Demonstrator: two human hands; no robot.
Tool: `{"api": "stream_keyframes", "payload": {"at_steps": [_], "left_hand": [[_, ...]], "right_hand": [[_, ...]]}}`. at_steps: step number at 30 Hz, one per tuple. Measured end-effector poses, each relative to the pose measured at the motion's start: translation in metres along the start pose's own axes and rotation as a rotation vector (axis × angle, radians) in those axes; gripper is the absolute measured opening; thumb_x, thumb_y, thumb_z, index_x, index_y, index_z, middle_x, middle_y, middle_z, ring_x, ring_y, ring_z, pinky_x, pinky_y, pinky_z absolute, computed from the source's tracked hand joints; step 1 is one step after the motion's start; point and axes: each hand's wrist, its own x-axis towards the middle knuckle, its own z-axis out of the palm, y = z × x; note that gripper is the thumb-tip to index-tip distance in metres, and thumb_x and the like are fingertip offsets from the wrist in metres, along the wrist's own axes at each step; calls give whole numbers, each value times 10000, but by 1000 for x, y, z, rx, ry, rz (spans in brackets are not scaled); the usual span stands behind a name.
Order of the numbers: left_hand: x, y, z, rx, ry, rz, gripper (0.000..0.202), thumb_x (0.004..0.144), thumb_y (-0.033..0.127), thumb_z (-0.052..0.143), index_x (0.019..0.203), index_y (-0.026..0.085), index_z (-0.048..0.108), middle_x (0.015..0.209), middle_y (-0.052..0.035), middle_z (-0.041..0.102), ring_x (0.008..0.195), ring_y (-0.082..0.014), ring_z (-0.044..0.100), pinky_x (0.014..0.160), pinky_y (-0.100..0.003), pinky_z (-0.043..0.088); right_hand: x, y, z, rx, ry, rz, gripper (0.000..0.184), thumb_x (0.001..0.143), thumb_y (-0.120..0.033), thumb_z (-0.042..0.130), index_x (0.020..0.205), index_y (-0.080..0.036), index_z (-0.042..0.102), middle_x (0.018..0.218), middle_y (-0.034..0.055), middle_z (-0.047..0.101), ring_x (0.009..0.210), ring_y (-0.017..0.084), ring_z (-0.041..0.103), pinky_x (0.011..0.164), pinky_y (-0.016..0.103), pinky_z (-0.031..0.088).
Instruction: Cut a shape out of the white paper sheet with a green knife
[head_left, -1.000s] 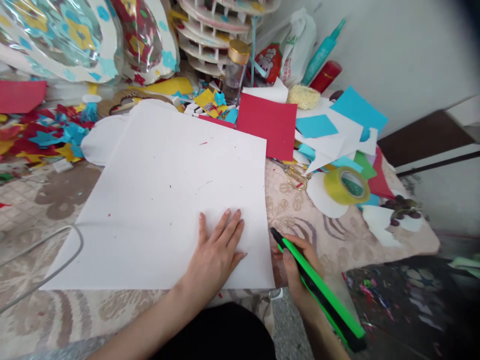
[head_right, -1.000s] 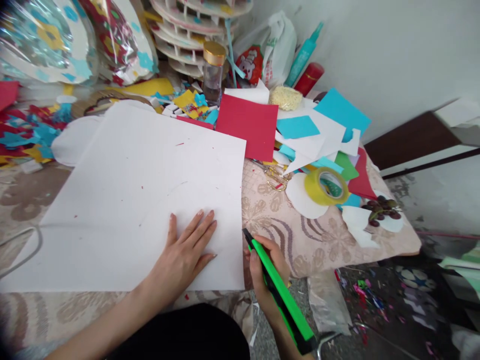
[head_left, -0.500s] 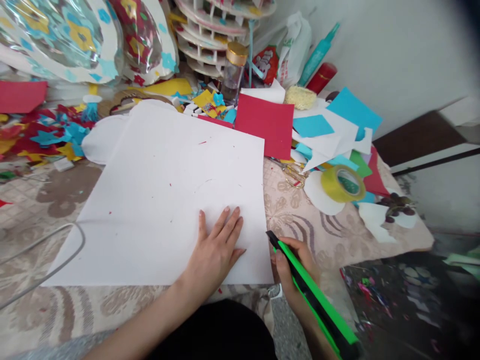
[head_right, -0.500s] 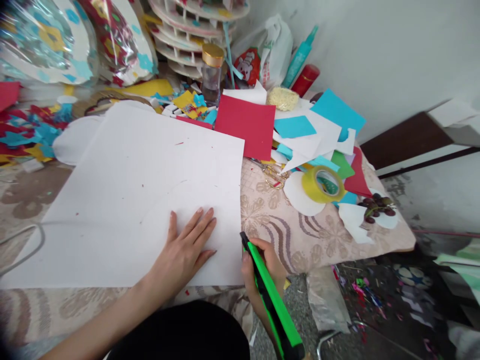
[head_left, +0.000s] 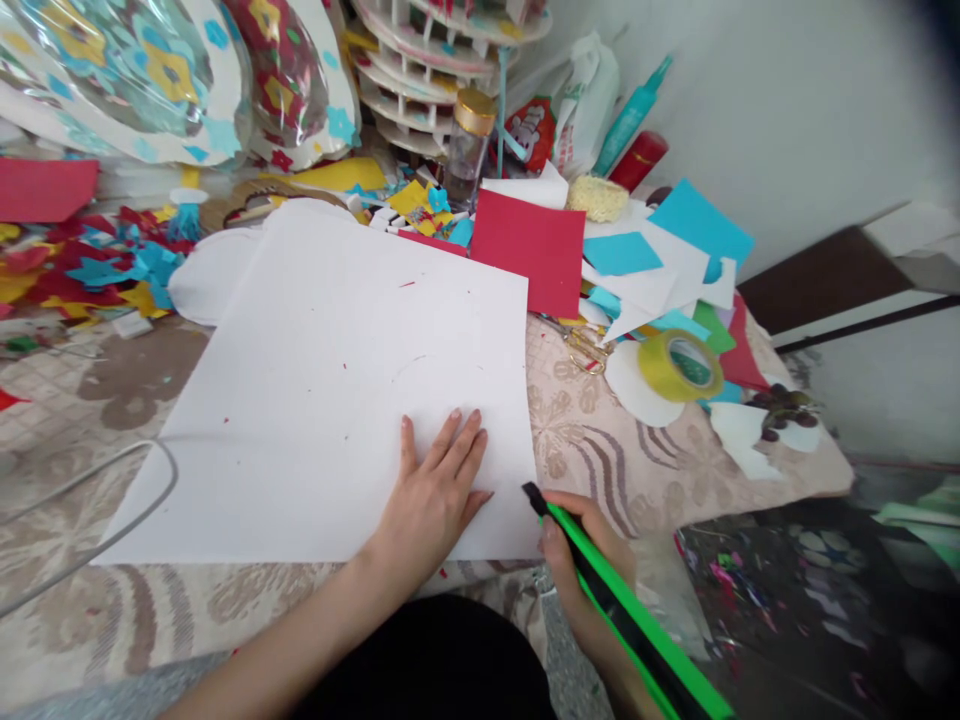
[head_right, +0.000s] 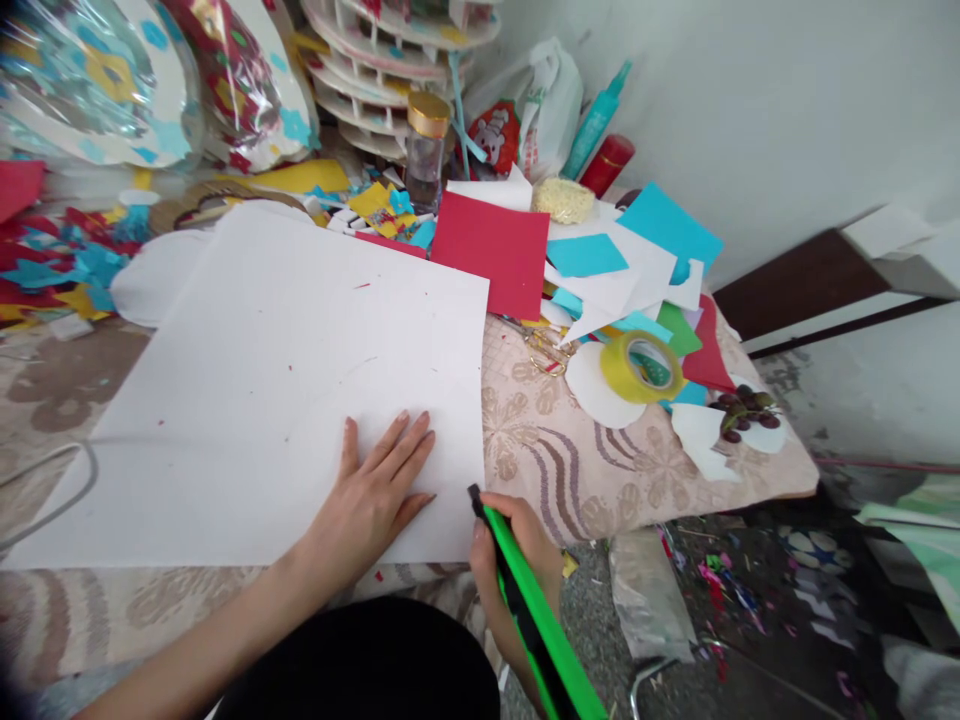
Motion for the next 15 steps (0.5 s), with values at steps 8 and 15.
{"api": "stream_keyframes", "payload": {"at_steps": [8,15], "left_hand": [[0,1,-9,-75,-9,11,485,979,320,394,1414,107,377,1534,-134,327,1439,-292,263,1128,-671,180],[-30,-66,-49,-70,262,-281,475,966,280,428,1424,184,350,1491,-153,415,1438,-279,271,1145,-605,224]], "right_hand": [[-8,0,2,234,117,222,227,891,-349,562,1055,-200,611,769,23,676,652,172,648,595,276,529],[-22,28,32,556,263,273,271,864,-373,576,1068,-196,594,889,67,678,759,225,666,690,380,558]]}}
